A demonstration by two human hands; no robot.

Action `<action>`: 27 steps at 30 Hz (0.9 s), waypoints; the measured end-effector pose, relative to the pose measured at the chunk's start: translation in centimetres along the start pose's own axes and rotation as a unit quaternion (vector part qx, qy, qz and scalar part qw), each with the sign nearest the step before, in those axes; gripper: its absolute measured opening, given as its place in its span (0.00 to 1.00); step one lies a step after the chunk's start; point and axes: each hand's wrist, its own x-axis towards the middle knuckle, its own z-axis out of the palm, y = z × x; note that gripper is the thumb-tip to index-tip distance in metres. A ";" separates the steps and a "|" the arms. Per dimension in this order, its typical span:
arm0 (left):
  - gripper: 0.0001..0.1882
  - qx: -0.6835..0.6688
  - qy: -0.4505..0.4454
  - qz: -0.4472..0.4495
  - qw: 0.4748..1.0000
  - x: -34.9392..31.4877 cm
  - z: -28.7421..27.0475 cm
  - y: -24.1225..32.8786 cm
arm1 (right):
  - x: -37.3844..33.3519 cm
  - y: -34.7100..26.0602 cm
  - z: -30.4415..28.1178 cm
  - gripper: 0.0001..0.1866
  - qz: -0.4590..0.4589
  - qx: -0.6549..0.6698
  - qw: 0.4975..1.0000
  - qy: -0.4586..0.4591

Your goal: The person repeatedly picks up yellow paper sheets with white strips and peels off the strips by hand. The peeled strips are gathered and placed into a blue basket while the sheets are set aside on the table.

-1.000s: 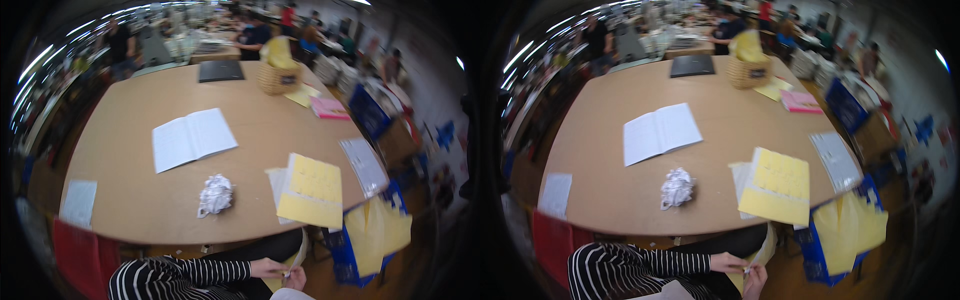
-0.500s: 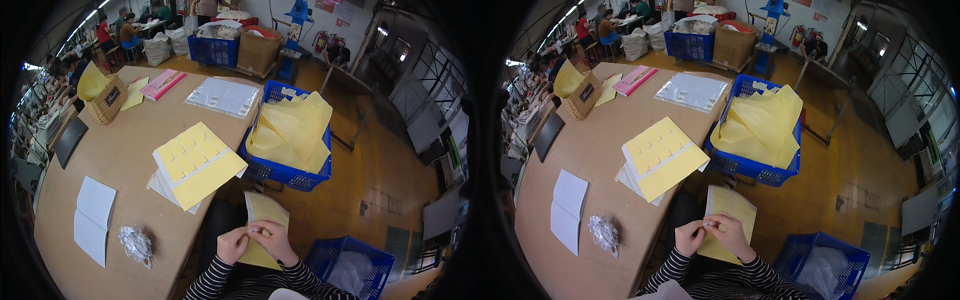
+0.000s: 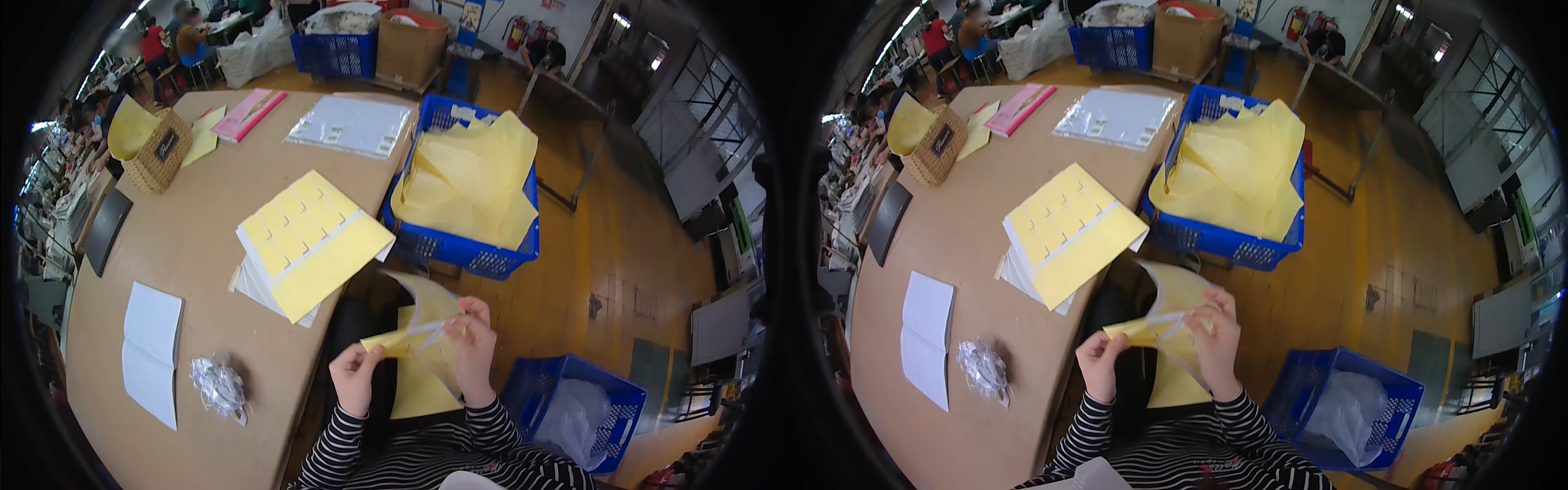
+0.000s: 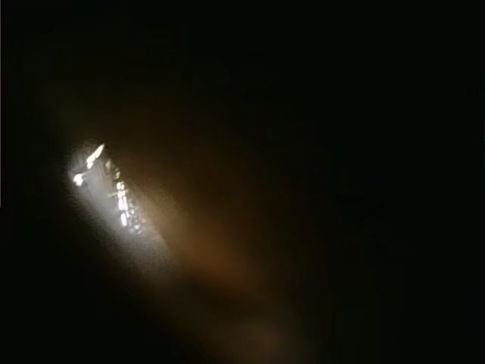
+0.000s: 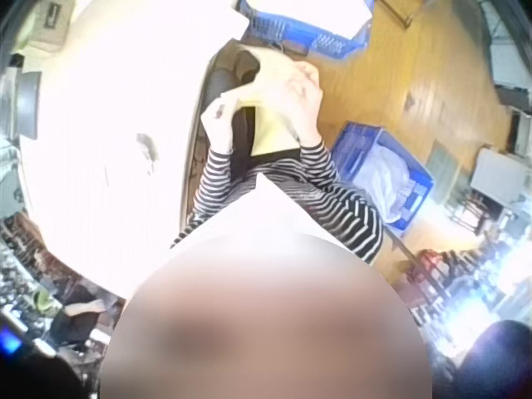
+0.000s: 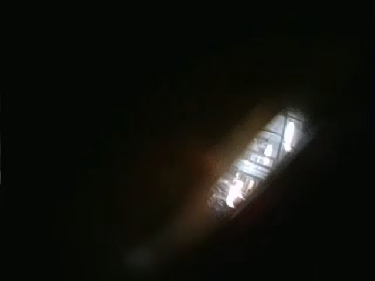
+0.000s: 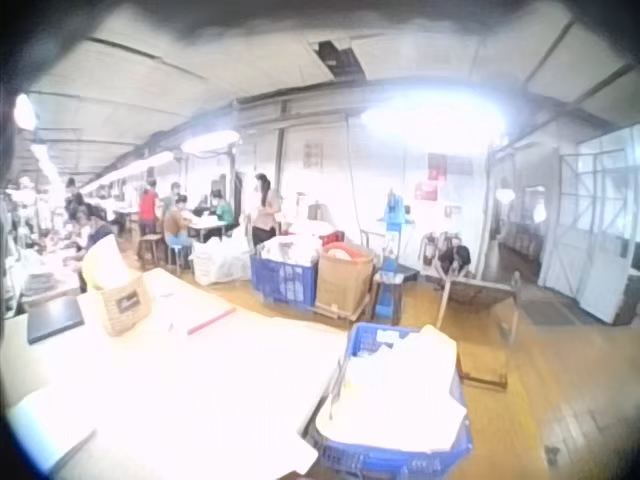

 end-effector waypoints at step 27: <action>0.11 -0.097 0.012 -0.057 0.994 0.1 -0.2 0.3 | -0.8 -1.1 2.3 0.10 0.025 0.054 0.974 -0.217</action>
